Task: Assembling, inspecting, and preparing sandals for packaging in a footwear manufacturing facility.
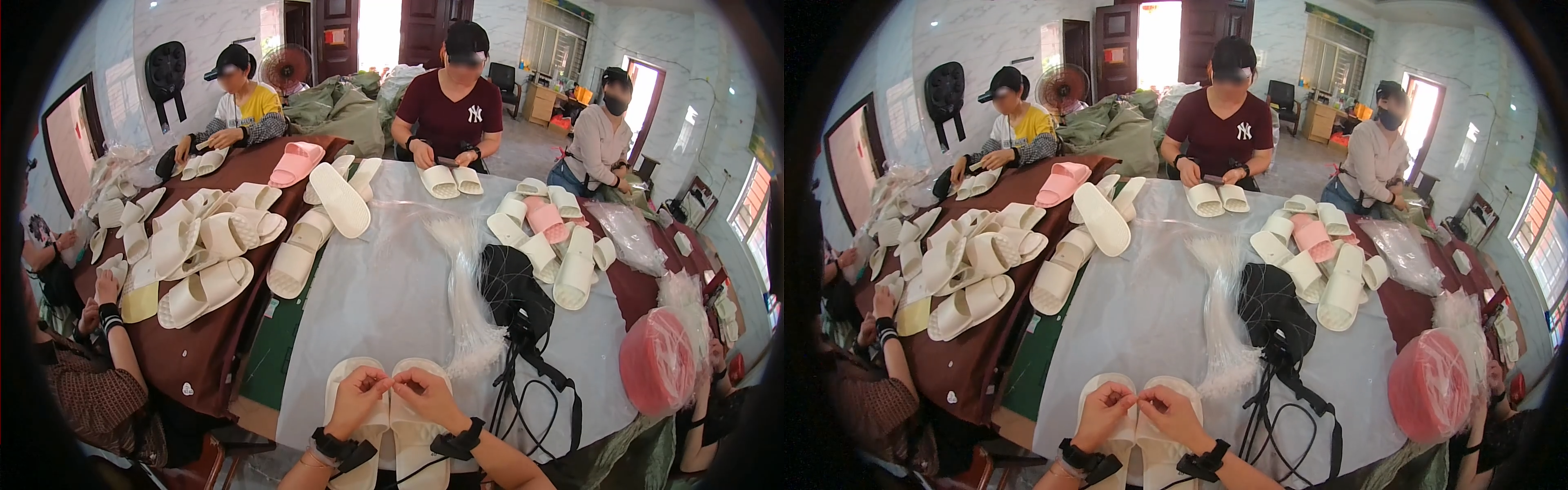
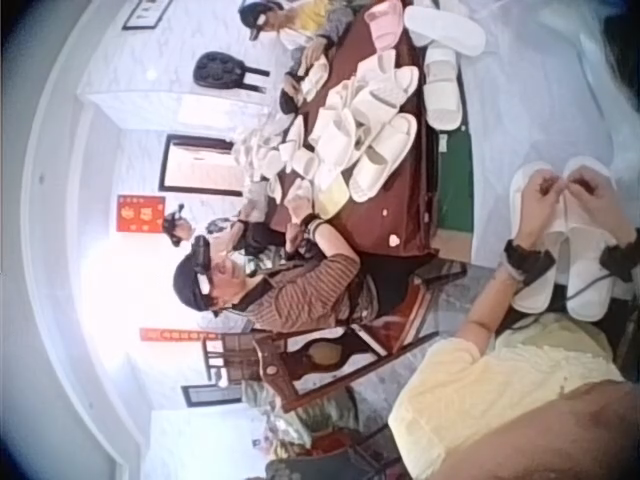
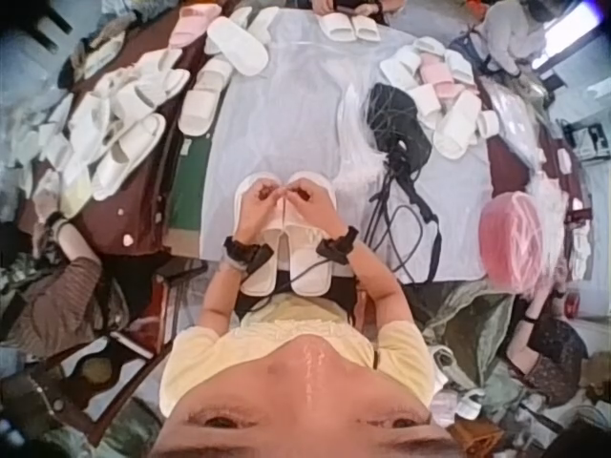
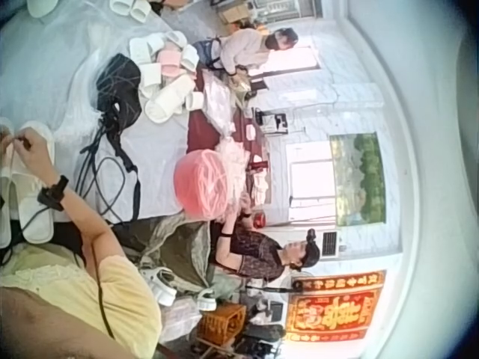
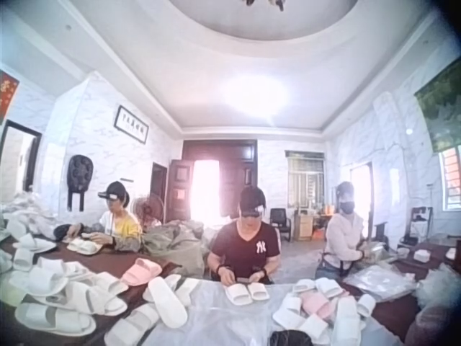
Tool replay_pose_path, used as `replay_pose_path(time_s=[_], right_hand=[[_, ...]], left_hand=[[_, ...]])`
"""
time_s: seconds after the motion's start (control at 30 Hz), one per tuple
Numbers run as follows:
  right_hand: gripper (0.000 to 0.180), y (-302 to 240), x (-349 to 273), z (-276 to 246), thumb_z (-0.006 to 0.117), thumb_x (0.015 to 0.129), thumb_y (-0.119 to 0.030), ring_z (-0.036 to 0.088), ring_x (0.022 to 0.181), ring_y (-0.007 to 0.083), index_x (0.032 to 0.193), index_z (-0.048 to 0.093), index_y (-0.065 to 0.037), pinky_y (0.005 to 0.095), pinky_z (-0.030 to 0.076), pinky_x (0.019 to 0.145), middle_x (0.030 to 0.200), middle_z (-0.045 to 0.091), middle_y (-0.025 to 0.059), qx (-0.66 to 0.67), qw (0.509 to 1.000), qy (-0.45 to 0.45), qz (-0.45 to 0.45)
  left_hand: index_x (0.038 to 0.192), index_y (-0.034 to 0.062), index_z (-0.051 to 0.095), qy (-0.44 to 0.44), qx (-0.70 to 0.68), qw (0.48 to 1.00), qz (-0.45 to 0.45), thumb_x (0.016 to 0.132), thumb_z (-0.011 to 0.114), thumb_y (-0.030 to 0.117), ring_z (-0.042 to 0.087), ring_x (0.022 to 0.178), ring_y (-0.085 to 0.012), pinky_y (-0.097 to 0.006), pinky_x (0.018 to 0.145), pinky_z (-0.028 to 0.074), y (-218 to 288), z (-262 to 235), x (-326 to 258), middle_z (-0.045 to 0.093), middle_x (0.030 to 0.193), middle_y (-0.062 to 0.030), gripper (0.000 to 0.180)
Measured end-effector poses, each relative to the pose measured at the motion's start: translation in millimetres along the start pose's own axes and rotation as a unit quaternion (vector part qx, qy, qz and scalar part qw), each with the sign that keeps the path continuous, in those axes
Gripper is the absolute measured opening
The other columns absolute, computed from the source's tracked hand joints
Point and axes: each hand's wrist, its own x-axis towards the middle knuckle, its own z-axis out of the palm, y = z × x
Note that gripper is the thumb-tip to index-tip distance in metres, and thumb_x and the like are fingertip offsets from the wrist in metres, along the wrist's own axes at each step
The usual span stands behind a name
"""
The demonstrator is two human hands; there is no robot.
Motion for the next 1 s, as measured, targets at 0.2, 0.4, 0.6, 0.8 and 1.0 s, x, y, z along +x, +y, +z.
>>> replay_pose_path(time_s=[0.2,0.4,0.6,0.8,1.0], right_hand=[[0.014,-1.5,-3.0,2.9,0.063,0.081,-0.013,0.046,0.063,0.0056,0.091,0.062,-0.003,0.0198,0.040,0.057,0.075,0.058,-0.0008,-0.015,1.000,0.002,-0.020],[0.015,-7.7,0.7,1.6,0.063,0.081,-0.012,0.049,0.064,0.0067,0.092,0.062,-0.002,0.0201,0.041,0.059,0.078,0.059,0.0009,0.009,1.000,-0.008,-0.016],[0.016,-7.1,0.4,2.6,0.062,0.082,-0.013,0.050,0.067,0.0052,0.092,0.061,-0.001,0.0195,0.042,0.061,0.080,0.060,0.0010,0.014,1.000,0.001,-0.016],[0.017,-4.0,-0.8,2.5,0.062,0.082,-0.013,0.050,0.067,0.0043,0.093,0.060,-0.001,0.0190,0.042,0.061,0.079,0.060,0.0004,0.014,1.000,0.016,0.022],[0.018,-2.9,-0.4,3.8,0.062,0.082,-0.014,0.050,0.067,0.0046,0.094,0.059,-0.001,0.0193,0.042,0.061,0.079,0.059,0.0001,0.024,0.999,0.028,0.031]], left_hand=[[0.087,0.0023,0.055,-0.007,0.002,1.000,0.010,0.082,0.061,0.006,0.050,0.064,-0.0043,-0.018,0.058,0.041,1.9,-1.7,-6.0,0.056,0.074,0.0014,0.008],[0.088,0.0026,0.054,-0.004,0.000,1.000,0.006,0.085,0.059,0.011,0.047,0.062,-0.0044,-0.018,0.057,0.040,-1.4,-2.1,-2.2,0.052,0.072,0.0020,0.011],[0.088,0.0025,0.053,0.018,0.000,1.000,0.001,0.085,0.058,0.012,0.046,0.061,-0.0045,-0.018,0.056,0.039,0.0,-0.5,-2.8,0.050,0.069,0.0027,0.011],[0.088,0.0025,0.054,0.015,-0.014,1.000,-0.010,0.084,0.060,0.010,0.048,0.063,-0.0046,-0.018,0.058,0.041,0.5,-0.8,-2.9,0.053,0.071,0.0020,0.011],[0.088,0.0024,0.054,0.017,-0.022,0.999,-0.019,0.084,0.060,0.010,0.048,0.063,-0.0046,-0.018,0.058,0.041,0.8,-0.6,-2.4,0.053,0.071,0.0021,0.010]])
